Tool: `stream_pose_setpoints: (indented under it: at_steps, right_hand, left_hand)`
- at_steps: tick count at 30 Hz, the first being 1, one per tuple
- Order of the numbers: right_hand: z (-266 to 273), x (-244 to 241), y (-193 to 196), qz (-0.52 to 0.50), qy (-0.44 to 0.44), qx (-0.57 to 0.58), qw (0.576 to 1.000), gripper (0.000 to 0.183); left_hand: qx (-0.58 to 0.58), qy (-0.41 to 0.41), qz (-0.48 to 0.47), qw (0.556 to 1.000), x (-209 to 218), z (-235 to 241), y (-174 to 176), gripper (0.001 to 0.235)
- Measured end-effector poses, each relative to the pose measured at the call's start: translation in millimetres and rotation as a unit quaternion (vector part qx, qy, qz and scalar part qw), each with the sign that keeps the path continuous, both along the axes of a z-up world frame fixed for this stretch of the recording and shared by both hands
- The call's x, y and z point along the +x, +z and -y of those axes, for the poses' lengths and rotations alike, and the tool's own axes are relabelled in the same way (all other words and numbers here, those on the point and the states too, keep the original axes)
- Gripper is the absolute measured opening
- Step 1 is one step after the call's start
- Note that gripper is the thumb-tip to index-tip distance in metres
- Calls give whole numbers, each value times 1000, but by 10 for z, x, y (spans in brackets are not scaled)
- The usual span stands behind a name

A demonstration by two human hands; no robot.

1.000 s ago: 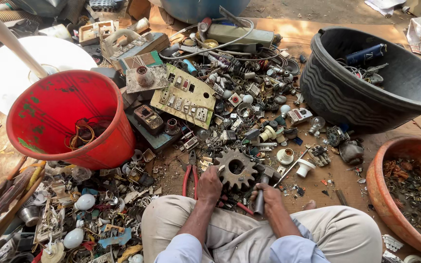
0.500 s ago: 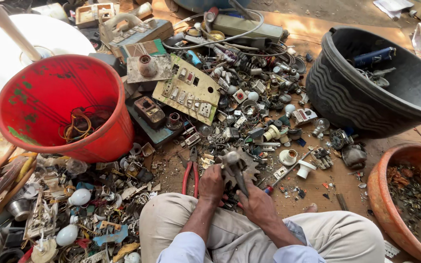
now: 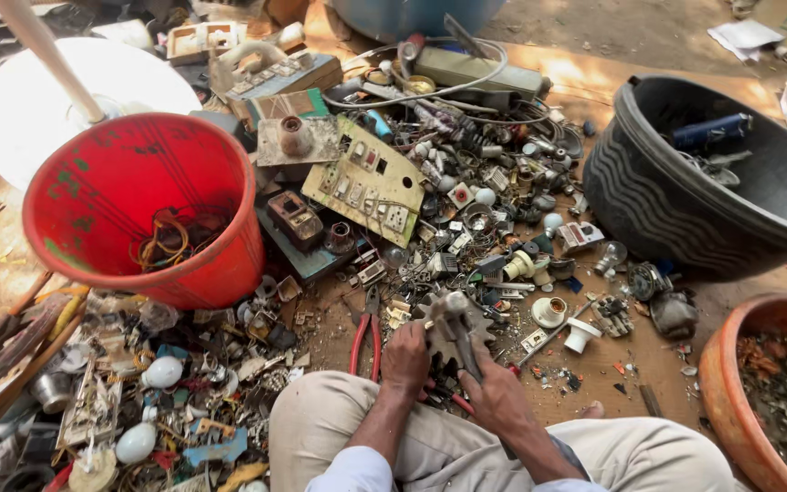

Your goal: The person sits on the ground amidst a pile of electronic waste and uses a hammer to repeatedly strike a metal gear-like component. They hold the object with one hand and strike it with the other, occasionally adjusting its position to break it apart.

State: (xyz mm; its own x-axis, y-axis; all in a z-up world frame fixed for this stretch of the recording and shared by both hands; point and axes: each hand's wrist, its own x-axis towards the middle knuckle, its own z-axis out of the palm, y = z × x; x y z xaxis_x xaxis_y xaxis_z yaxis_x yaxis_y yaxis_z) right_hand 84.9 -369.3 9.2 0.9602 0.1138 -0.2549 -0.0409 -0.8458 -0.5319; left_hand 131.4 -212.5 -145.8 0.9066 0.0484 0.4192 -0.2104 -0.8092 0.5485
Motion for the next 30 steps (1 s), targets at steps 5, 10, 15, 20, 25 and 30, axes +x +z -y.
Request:
stream_pose_setpoints:
  at_steps: [5,10,15,20,25,30]
  right_hand:
    - [-12,-158,23,187,-26,139,972,68]
    - [9,-86,-144,57,-26,20,998,73]
    - [100,-184,-82,126,22,156,980,68]
    - [80,-165,-133,273,-39,162,947,60]
    - [110,-66,-275,99,58,41,993,78]
    - [132,-114,-203,112,-17,84,990,60]
  left_hand:
    - [-6,-1,-19,1000,-20,-23,31,7]
    - [-16,4,24,1000,-43,-21,202,19]
    - [-26,1,-38,999,-76,-45,238,15]
    - [-18,-5,-13,1000,-59,-38,107,13]
    - [-19,-6,-25,999,-24,-22,1,9]
    - [-50,12,-83,995,-145,-62,129,6]
